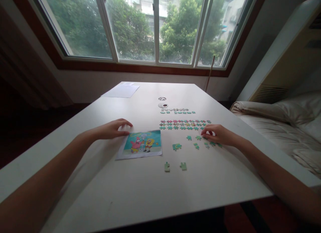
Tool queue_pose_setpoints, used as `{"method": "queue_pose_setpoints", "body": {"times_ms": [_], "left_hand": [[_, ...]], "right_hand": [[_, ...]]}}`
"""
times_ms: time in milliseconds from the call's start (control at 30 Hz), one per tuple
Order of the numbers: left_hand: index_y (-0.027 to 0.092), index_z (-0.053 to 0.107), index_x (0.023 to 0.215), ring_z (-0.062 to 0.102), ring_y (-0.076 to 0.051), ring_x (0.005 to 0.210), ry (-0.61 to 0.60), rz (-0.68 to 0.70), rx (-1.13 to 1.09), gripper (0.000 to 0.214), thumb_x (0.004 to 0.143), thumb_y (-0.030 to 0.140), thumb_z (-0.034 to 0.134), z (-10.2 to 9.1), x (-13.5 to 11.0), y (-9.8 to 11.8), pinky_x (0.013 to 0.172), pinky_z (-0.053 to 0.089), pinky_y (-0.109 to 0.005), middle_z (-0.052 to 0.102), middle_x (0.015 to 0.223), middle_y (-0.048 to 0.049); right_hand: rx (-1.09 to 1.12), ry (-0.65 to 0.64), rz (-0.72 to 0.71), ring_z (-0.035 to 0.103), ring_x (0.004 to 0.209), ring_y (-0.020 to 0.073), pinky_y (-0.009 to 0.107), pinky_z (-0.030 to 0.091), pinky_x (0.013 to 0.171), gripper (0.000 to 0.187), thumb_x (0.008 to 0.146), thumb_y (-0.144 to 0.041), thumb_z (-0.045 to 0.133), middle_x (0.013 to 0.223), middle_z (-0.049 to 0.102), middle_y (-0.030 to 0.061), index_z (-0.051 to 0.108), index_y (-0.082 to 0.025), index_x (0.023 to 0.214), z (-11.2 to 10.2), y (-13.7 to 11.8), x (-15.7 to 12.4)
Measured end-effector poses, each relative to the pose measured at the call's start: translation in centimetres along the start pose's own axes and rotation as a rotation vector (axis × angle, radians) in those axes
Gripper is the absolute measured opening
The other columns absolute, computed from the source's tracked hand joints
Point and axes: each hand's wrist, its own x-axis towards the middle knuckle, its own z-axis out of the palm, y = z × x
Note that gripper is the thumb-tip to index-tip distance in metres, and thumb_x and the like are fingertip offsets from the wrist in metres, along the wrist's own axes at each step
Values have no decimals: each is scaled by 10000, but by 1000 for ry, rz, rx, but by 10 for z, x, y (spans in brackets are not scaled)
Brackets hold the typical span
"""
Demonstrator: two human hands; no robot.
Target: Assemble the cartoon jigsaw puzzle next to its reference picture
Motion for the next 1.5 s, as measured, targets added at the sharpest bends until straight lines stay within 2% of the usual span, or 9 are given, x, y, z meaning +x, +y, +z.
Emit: {"method": "queue_pose_setpoints", "body": {"times_ms": [367,733,1167,1333,1500], "left_hand": [[204,547,1139,503,-235,1017,-7,-8,-16,516,767,556,486,-1,-1,3,876,391,-311,527,1141,-76],[190,547,1132,490,-243,1039,-13,-2,-18,545,759,582,482,-2,0,5,898,383,-315,527,1136,-78],[198,550,1130,491,-252,1034,-22,-15,-23,552,749,590,475,-3,0,7,874,395,-310,531,1130,-83],[209,557,1123,494,-251,1030,-14,-17,-22,548,744,597,477,-3,0,7,876,393,-313,537,1120,-75],[203,557,1126,503,-249,1019,-8,-10,-8,552,747,595,471,-2,1,6,858,403,-306,535,1126,-80]], "right_hand": [[0,-22,50,533,617,126,234,419,594,188,797,-277,491,717,636,36,643,-166,798,-9,0,-4],[68,-253,192,495,564,122,221,348,522,168,732,-297,532,616,594,3,640,-170,707,-28,5,-17],[135,-377,267,540,654,160,252,411,580,297,683,-437,620,723,610,35,664,-177,822,-43,15,-27],[208,-501,302,526,645,153,242,409,560,250,579,-315,701,697,586,6,605,-182,768,-38,18,-31],[193,-523,279,472,615,122,229,365,549,196,621,-277,674,669,540,-15,540,-173,720,-38,5,-29]]}}
